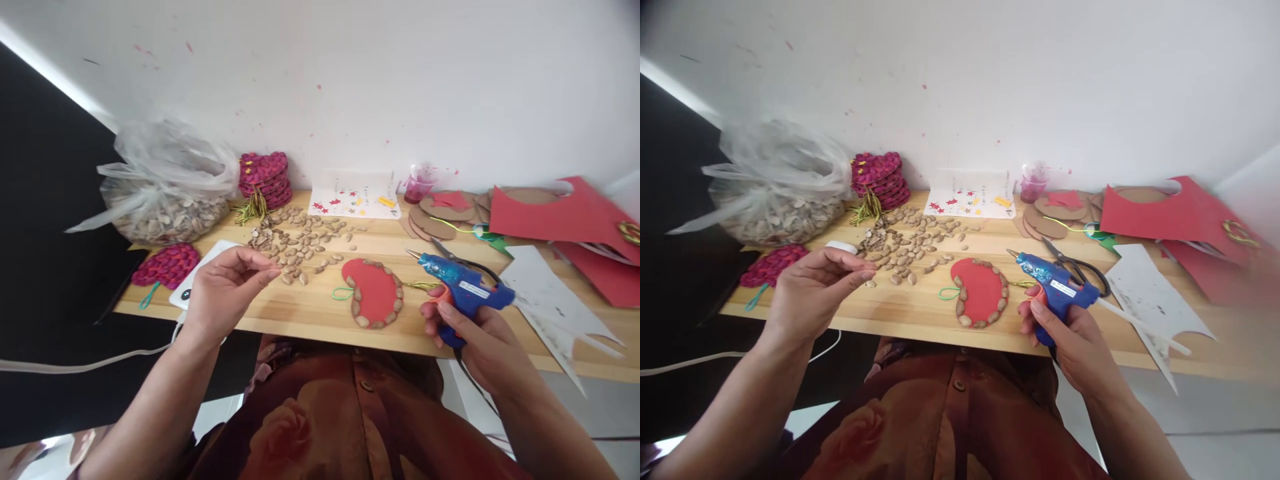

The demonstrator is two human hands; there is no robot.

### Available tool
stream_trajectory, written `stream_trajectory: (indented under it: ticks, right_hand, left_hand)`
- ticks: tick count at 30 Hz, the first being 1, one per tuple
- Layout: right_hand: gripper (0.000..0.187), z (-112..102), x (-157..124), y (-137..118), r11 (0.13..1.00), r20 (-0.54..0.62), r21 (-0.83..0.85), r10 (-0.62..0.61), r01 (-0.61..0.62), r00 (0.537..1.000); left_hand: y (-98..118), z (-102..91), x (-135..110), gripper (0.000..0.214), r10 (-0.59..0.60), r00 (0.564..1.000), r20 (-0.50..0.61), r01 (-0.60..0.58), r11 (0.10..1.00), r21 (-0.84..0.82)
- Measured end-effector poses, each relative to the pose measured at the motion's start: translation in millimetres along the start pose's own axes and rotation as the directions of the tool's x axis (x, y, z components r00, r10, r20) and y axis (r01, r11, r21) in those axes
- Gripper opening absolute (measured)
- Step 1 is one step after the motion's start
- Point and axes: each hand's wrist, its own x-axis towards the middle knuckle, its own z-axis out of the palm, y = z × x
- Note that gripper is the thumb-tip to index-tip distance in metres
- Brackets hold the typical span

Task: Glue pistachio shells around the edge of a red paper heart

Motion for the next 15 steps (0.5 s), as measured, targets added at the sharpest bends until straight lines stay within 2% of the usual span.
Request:
stream_trajectory:
  ticks: [6, 11, 15]
  right_hand:
    - [0.030, -4, 8, 7, 0.998, -0.006, -0.065, 0.005, -0.005, 1.000]
    - [0.034, -4, 12, 8, 0.996, -0.042, -0.086, 0.011, -0.014, 0.999]
    - [0.035, -2, 15, 8, 0.996, -0.074, -0.080, 0.021, -0.027, 0.997]
  left_hand:
    - [-3, 5.1, -4, 0.028, -0.102, 0.989, 0.111, 0.099, 0.995, 0.033]
    - [-15, 7.6, -4, 0.032, -0.108, 0.971, 0.215, 0.091, 0.992, 0.086]
    - [-16, 2.2, 0, 0.030, -0.122, 0.972, 0.200, 0.106, 0.991, 0.087]
